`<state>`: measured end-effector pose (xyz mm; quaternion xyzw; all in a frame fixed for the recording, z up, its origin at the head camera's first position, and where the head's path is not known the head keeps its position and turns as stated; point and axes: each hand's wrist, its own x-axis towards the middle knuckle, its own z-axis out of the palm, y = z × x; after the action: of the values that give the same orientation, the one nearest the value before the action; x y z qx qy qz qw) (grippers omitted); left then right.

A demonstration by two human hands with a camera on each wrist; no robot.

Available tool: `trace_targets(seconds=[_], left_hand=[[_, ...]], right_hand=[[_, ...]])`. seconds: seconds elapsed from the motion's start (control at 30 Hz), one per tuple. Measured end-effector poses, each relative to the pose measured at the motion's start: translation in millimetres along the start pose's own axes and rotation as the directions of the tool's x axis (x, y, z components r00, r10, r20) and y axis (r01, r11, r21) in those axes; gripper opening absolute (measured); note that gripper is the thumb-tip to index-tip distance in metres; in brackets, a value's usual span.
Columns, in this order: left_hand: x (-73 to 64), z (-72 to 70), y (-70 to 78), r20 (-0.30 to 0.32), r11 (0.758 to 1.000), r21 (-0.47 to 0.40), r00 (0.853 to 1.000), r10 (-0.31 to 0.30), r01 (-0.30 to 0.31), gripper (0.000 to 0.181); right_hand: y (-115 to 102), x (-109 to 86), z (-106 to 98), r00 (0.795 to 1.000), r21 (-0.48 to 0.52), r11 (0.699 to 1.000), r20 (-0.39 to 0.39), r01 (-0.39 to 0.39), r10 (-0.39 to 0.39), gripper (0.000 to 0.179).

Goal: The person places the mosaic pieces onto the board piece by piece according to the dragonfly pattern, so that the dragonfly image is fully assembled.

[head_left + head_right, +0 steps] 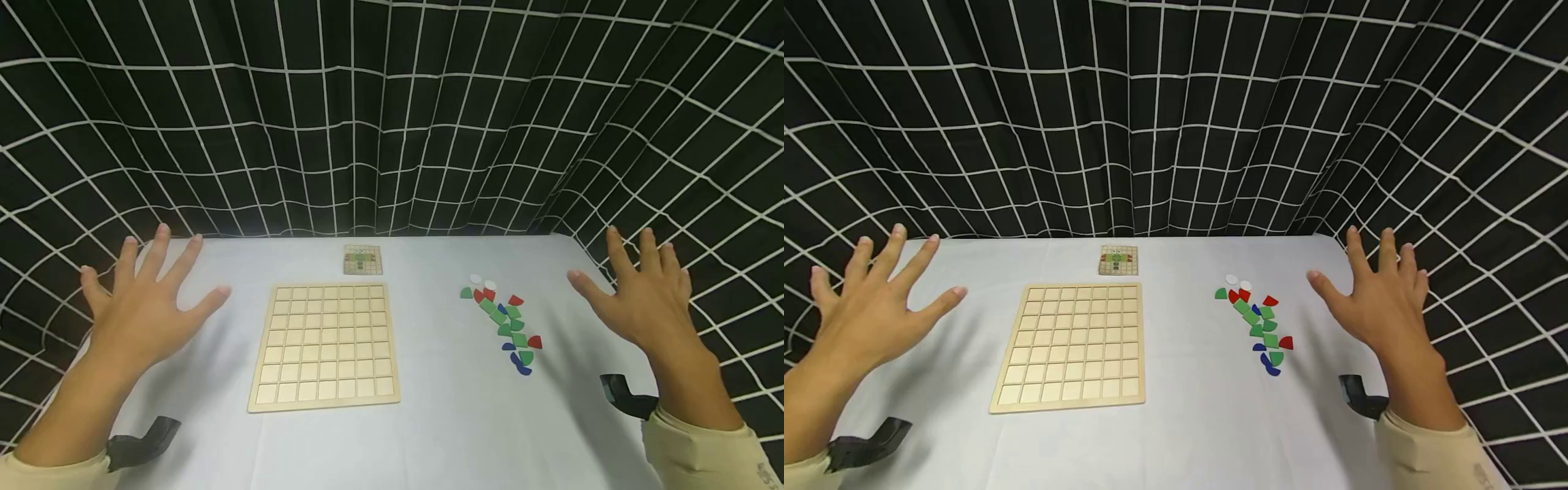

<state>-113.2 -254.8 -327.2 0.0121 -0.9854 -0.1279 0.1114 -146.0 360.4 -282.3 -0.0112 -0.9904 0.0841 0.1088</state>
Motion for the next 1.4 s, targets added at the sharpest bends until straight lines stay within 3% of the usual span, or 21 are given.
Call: trace_targets(seconds=[0.23,0.47,0.97,1.4], left_hand=[[-9.5,15.8,3.2,-0.046,0.998,-0.032,0.998,0.049,-0.051,0.091],[-20.6,29.3,6.9,-0.052,0.996,-0.059,0.996,0.066,-0.069,0.087],[-32.8,56.6,15.1,-0.019,0.977,-0.140,0.987,0.162,-0.163,0.082],[-47.3,79.2,16.0,0.003,0.966,-0.169,0.980,0.201,-0.198,0.076]], right_hand=[[-2.9,1.0,12.9,1.000,0.017,0.999,-0.008,0.029,-0.029,0.097],[-6.9,0.7,24.5,0.999,0.031,0.999,0.010,0.030,-0.030,0.096],[-12.4,-2.6,46.1,1.000,0.094,0.995,0.014,0.011,-0.013,0.095],[-15.4,-0.3,60.0,0.999,0.140,0.990,0.034,0.007,-0.012,0.097]])
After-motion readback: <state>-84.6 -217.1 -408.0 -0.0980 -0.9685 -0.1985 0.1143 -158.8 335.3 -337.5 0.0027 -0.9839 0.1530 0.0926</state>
